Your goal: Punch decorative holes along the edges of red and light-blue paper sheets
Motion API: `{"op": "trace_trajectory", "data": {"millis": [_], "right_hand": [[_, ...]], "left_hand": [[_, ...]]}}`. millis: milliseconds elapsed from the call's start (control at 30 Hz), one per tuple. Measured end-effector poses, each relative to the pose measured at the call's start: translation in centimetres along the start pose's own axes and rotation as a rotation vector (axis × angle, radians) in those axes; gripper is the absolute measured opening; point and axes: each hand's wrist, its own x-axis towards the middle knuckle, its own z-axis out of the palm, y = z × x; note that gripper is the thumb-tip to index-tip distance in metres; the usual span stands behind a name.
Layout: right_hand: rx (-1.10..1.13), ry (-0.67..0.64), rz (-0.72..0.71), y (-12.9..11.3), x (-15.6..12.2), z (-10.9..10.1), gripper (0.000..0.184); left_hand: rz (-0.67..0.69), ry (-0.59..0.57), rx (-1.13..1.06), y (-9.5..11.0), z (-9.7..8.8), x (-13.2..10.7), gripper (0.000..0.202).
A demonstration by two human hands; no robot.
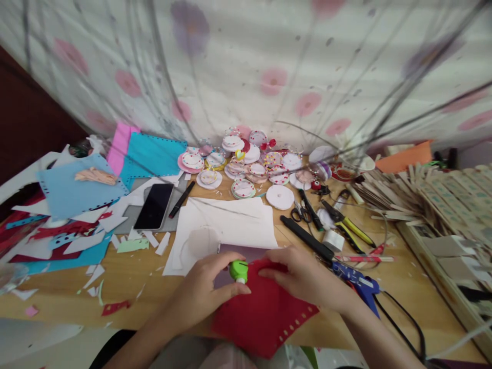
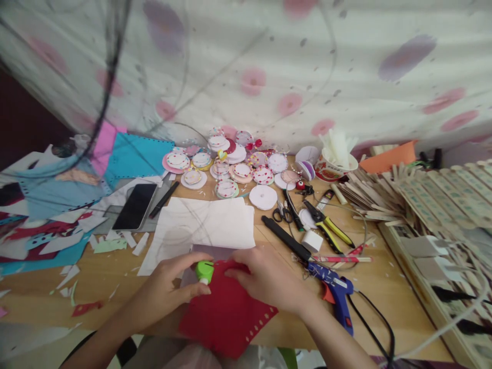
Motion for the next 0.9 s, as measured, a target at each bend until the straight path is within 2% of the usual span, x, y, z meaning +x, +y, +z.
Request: {"op": "trace_trajectory", "data": {"millis": [133,433,767,900], "right_hand": [[0.0,0.042,-0.009,-0.6,-0.2,-0.1,0.019],[-0.093,0.073,0.027,-0.9,-0.5,-0.2,0.018],[-0.016,0.078,0.021,-1.5,-0.1,-0.2,0.021],[-0.013,0.076,-0.017,-1.9,-0.1,-0.2,0.017]], "left_hand": [[-0.008,-0.025,0.016,0.3,-0.4,-0.4,0.038],[-0.123,0.081,-0.081,0.5,-0.5,-0.7,0.033],[-0.051,0.008,-0.093,0.3,-0.5,-0.8,0.031],[-0.028,-0.065,-0.081,0.8,-0.4,-0.7,0.033]]}}
